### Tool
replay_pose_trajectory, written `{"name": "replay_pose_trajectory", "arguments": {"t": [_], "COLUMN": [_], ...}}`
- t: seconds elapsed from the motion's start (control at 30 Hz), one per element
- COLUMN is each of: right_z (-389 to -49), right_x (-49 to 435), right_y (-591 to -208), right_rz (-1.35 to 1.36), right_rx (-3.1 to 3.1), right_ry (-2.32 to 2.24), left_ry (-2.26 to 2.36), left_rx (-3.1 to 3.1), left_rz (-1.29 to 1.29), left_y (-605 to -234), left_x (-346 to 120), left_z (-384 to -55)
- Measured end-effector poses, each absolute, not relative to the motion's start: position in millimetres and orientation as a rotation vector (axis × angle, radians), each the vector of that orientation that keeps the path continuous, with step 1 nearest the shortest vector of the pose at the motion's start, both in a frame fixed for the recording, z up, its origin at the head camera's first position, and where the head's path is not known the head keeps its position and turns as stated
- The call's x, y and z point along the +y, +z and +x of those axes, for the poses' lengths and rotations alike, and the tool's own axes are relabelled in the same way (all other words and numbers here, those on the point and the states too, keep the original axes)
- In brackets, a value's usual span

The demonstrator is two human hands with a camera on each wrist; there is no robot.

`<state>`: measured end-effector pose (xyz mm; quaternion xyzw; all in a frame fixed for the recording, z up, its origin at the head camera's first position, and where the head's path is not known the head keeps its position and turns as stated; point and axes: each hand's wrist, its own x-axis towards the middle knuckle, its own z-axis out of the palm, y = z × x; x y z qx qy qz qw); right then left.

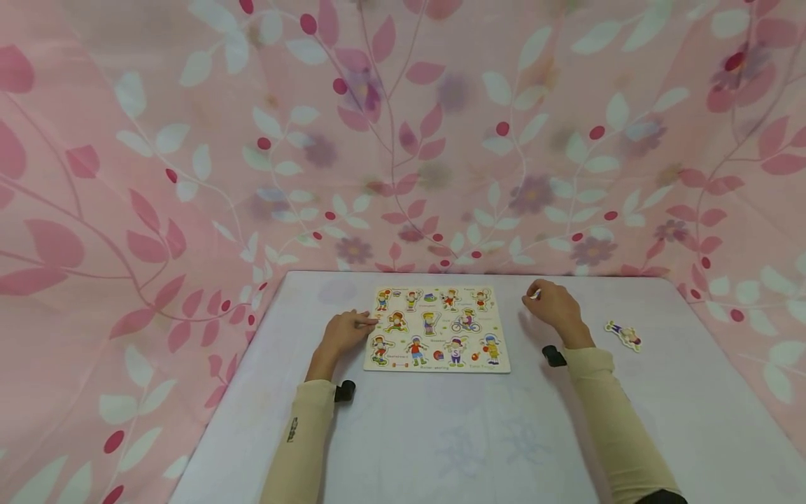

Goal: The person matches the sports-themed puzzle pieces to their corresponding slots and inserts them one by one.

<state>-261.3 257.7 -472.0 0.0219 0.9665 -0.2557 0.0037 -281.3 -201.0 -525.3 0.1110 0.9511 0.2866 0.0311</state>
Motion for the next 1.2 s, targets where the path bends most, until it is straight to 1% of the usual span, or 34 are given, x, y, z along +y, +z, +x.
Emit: {"name": "replay_pose_trajectory", "arguments": {"t": [0.43, 0.7, 1.0, 1.2], "right_z": [-282.5, -292.8, -294.6, -298.0], "right_x": [286.6, 304.2, 305.7, 307.2], "right_y": [-473.9, -483.3, -484.7, -494.2], "right_rz": [0.085, 0.140, 0.124, 0.162], "right_rx": [3.011, 2.953, 2.923, 2.924], "right_ry": [-0.772, -0.748, -0.779, -0.746], "left_ry": [0.902, 0.880, 0.897, 0.898], "left_rx": [2.930, 2.936, 2.929, 2.929], "left_rz": [0.329, 0.338, 0.341, 0.332], "left_y": [-523.2, -526.3, -526.8, -526.2], "left_x": [-200.0, -200.0, -201.4, -200.0], "left_z": [-280.7, -281.9, -282.6, -281.8]}}
